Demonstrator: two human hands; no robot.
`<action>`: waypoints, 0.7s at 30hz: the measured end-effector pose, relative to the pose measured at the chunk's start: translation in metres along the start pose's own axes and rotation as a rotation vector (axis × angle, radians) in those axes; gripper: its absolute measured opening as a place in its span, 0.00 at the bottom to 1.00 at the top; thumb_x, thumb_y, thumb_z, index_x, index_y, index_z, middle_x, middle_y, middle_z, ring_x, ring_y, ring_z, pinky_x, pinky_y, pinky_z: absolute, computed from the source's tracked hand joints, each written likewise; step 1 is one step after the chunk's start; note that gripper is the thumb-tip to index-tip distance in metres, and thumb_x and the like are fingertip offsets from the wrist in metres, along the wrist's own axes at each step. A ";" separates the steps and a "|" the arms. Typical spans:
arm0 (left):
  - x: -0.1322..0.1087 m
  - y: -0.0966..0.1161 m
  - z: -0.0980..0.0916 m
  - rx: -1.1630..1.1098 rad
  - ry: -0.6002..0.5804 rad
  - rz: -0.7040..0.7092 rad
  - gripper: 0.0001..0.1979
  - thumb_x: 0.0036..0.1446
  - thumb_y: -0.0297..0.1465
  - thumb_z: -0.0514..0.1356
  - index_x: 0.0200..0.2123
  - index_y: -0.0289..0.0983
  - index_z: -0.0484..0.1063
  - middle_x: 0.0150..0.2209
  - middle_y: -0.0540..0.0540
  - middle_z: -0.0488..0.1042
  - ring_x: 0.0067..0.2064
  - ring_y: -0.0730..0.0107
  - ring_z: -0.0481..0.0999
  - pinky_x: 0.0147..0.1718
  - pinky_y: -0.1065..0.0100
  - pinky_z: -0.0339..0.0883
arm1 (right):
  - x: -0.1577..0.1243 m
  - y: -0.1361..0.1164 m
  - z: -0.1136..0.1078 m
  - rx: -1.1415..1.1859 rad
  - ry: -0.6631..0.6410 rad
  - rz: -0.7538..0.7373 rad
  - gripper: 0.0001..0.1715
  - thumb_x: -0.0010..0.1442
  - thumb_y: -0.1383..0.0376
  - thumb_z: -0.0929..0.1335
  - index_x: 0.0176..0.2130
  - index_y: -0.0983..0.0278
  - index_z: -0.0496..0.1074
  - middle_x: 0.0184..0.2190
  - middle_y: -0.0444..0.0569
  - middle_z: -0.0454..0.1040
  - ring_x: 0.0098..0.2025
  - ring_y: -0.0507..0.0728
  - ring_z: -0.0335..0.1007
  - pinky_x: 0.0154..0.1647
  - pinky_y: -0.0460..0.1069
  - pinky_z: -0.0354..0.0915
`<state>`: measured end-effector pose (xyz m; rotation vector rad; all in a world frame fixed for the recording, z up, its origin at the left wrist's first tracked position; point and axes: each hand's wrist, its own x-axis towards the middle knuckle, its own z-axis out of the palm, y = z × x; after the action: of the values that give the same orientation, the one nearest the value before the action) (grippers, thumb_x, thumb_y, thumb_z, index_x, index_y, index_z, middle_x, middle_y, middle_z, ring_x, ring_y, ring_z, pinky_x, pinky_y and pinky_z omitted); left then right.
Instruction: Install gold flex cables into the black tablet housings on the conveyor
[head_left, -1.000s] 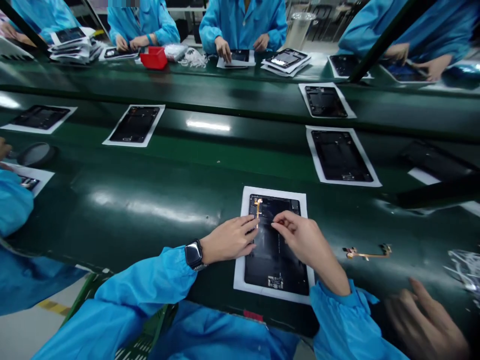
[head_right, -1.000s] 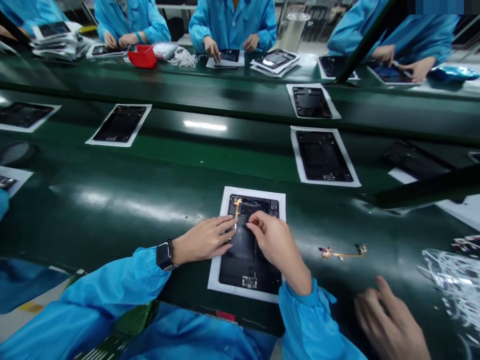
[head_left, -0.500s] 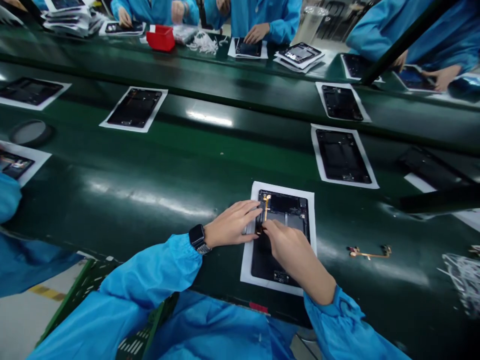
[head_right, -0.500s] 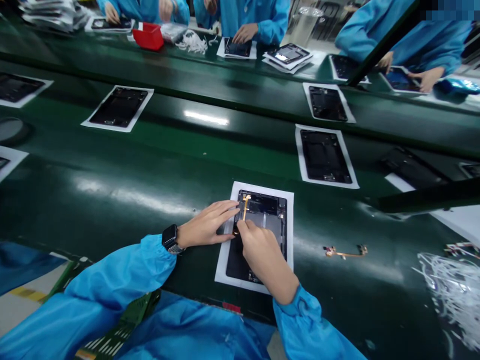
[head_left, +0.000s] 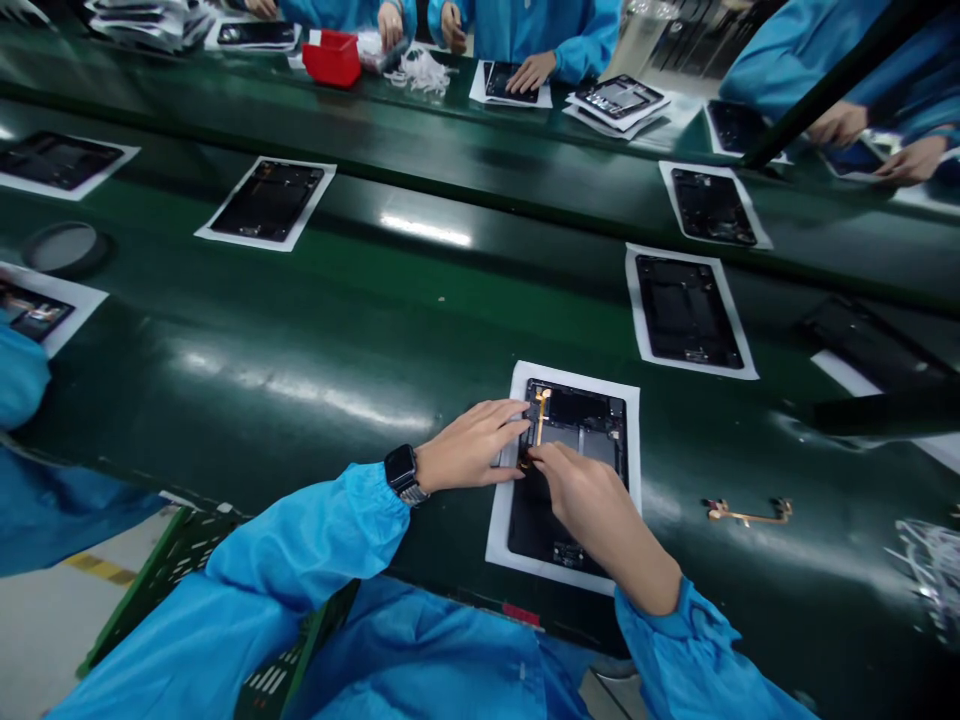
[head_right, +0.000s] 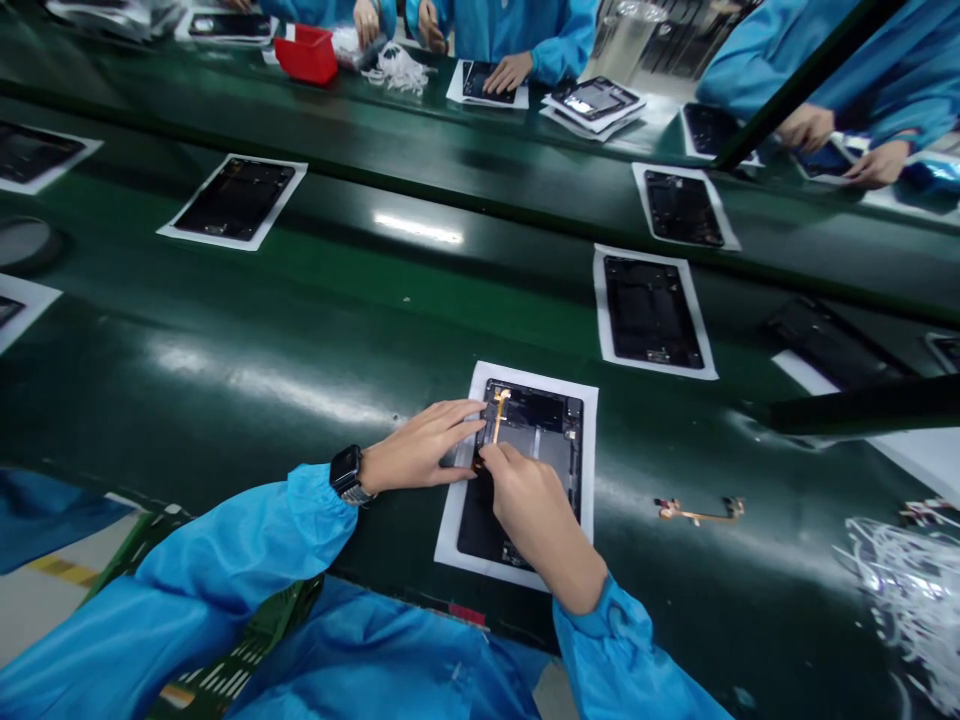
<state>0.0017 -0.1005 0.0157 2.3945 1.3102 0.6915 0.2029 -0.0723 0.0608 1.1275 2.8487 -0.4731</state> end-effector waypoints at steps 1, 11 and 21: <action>0.000 0.000 0.000 -0.001 -0.002 -0.002 0.31 0.57 0.39 0.65 0.58 0.31 0.60 0.63 0.32 0.60 0.65 0.52 0.58 0.63 0.53 0.59 | -0.002 0.003 0.001 0.051 0.027 -0.001 0.13 0.66 0.74 0.59 0.45 0.65 0.69 0.39 0.51 0.76 0.36 0.59 0.75 0.33 0.49 0.64; 0.000 -0.001 -0.001 -0.002 -0.015 -0.008 0.31 0.57 0.40 0.65 0.58 0.32 0.60 0.63 0.33 0.59 0.65 0.52 0.58 0.63 0.54 0.58 | -0.011 0.011 0.017 0.159 0.178 -0.047 0.11 0.67 0.73 0.61 0.46 0.64 0.69 0.40 0.49 0.76 0.38 0.59 0.75 0.35 0.49 0.66; 0.000 -0.003 0.002 -0.045 -0.004 -0.010 0.31 0.58 0.41 0.65 0.59 0.35 0.59 0.64 0.33 0.58 0.66 0.52 0.57 0.63 0.52 0.58 | 0.008 -0.013 -0.008 -0.140 -0.042 -0.033 0.12 0.61 0.79 0.62 0.40 0.66 0.69 0.36 0.49 0.75 0.33 0.58 0.73 0.29 0.49 0.56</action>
<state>0.0005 -0.0995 0.0127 2.3513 1.2910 0.7056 0.1891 -0.0732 0.0707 1.0365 2.8173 -0.2902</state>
